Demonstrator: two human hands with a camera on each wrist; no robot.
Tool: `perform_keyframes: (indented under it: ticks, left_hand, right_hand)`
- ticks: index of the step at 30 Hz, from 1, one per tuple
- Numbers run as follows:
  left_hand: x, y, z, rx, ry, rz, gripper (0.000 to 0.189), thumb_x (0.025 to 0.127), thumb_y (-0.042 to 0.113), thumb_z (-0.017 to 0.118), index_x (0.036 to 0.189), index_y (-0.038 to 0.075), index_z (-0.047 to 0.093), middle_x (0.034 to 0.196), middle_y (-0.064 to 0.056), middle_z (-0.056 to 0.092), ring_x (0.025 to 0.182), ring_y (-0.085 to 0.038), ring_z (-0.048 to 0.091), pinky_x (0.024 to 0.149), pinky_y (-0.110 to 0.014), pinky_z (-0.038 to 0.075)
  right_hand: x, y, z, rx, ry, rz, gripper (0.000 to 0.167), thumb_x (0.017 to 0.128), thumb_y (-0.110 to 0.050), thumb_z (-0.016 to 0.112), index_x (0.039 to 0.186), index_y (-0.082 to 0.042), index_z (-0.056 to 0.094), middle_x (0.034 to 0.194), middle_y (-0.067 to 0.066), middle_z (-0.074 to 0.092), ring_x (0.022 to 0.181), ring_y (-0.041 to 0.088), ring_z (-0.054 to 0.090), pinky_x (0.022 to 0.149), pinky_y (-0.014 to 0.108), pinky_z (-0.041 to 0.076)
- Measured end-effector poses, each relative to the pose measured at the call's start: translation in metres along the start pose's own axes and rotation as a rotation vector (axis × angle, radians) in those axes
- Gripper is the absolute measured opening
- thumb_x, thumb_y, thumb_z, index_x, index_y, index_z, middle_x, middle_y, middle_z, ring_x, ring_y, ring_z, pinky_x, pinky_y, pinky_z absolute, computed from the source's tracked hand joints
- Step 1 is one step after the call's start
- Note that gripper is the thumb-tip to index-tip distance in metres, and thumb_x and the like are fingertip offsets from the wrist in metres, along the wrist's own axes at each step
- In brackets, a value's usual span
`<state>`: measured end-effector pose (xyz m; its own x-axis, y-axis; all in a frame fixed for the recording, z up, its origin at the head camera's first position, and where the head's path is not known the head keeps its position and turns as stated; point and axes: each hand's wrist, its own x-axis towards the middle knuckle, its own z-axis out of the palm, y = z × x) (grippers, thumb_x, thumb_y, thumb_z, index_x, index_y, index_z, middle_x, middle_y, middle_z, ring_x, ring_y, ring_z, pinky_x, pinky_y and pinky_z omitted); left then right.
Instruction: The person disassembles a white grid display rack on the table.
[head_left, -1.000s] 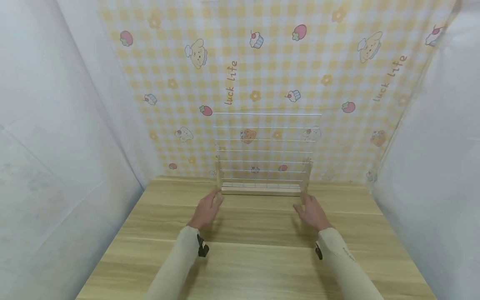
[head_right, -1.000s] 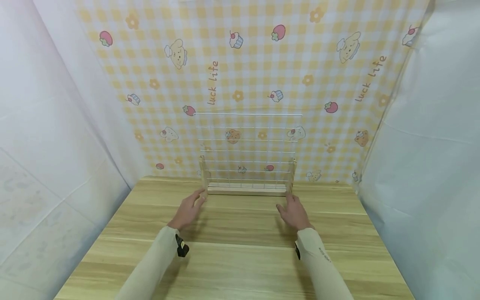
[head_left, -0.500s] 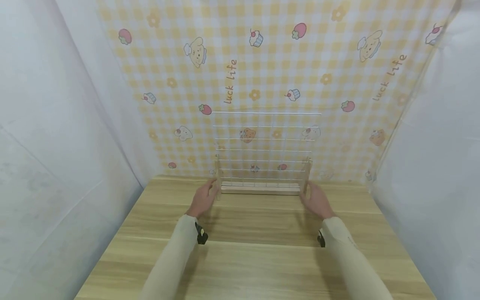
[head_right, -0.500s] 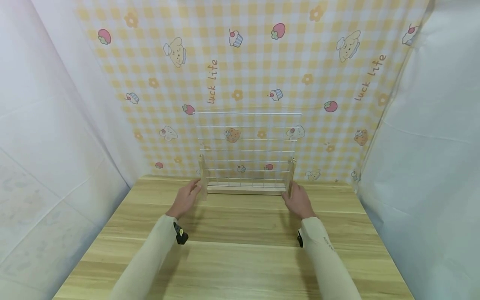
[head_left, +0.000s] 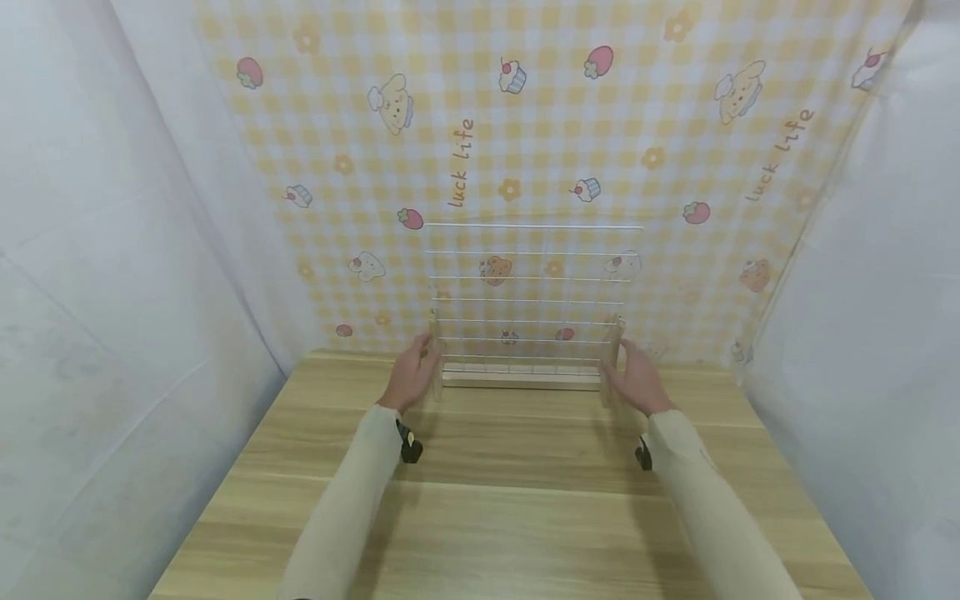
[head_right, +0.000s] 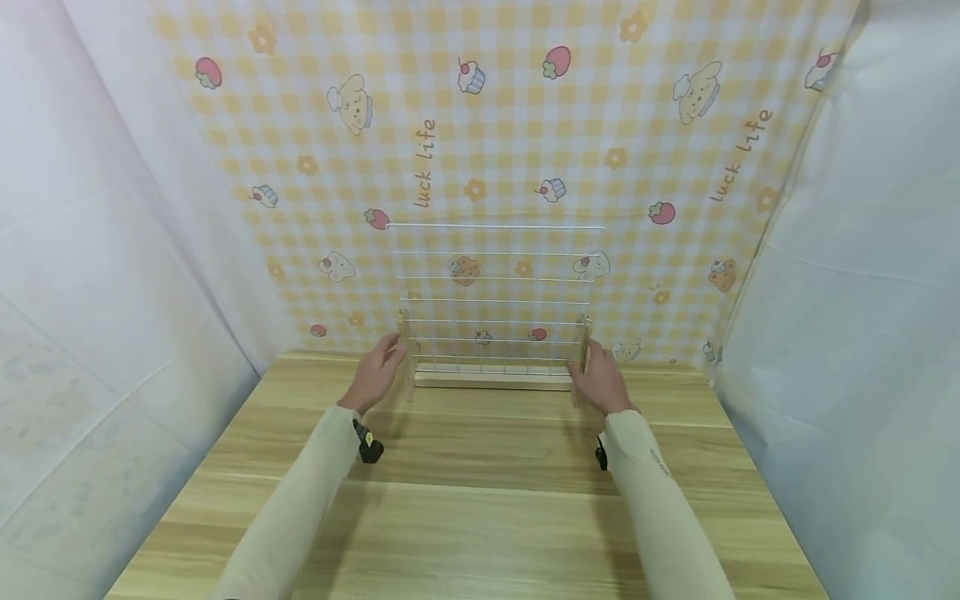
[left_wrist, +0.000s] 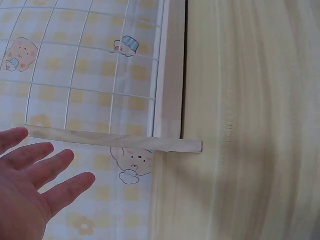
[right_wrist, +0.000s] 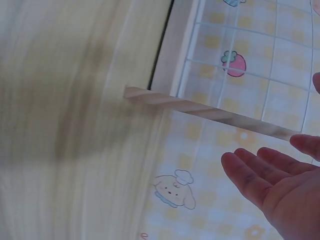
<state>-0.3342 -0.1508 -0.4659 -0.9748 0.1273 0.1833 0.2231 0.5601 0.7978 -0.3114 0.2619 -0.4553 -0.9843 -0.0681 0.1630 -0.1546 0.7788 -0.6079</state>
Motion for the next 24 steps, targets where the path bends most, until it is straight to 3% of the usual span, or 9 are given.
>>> perform_keyframes:
  ticks: [8, 13, 18, 24]
  left_hand:
    - [0.023, 0.013, -0.011, 0.006, 0.016, -0.001, 0.071, 0.106, 0.047, 0.039, 0.158, 0.002, 0.02, 0.162, -0.026, 0.029, 0.143, -0.046, 0.041, 0.117, -0.057, 0.037]
    - [0.035, 0.023, -0.015, 0.005, -0.005, -0.015, 0.071, 0.106, 0.045, 0.04, 0.16, 0.006, 0.017, 0.166, -0.018, 0.025, 0.146, -0.042, 0.038, 0.119, -0.056, 0.035]
    - [0.041, 0.027, -0.016, -0.011, -0.024, -0.053, 0.069, 0.105, 0.043, 0.043, 0.16, 0.008, 0.02, 0.167, -0.014, 0.026, 0.147, -0.04, 0.038, 0.119, -0.055, 0.035]
    - [0.044, 0.026, -0.016, -0.008, -0.043, -0.082, 0.069, 0.105, 0.044, 0.043, 0.16, 0.009, 0.02, 0.166, -0.015, 0.027, 0.147, -0.04, 0.038, 0.12, -0.054, 0.034]
  right_hand:
    - [0.019, -0.013, -0.021, -0.018, 0.026, 0.006, 0.071, 0.103, -0.028, 0.048, 0.151, 0.016, 0.02, 0.153, 0.041, 0.031, 0.141, 0.056, 0.033, 0.117, 0.064, 0.03]
    - [0.029, -0.024, -0.031, -0.023, 0.004, 0.024, 0.074, 0.102, -0.029, 0.048, 0.152, 0.015, 0.017, 0.154, 0.04, 0.03, 0.142, 0.056, 0.031, 0.119, 0.063, 0.028]
    - [0.035, -0.029, -0.035, -0.052, -0.019, 0.017, 0.075, 0.102, -0.029, 0.052, 0.152, 0.015, 0.018, 0.154, 0.039, 0.032, 0.142, 0.055, 0.033, 0.119, 0.062, 0.028]
    - [0.034, -0.031, -0.035, -0.022, -0.079, 0.072, 0.077, 0.103, -0.033, 0.049, 0.155, 0.011, 0.012, 0.155, 0.038, 0.03, 0.143, 0.054, 0.031, 0.119, 0.063, 0.029]
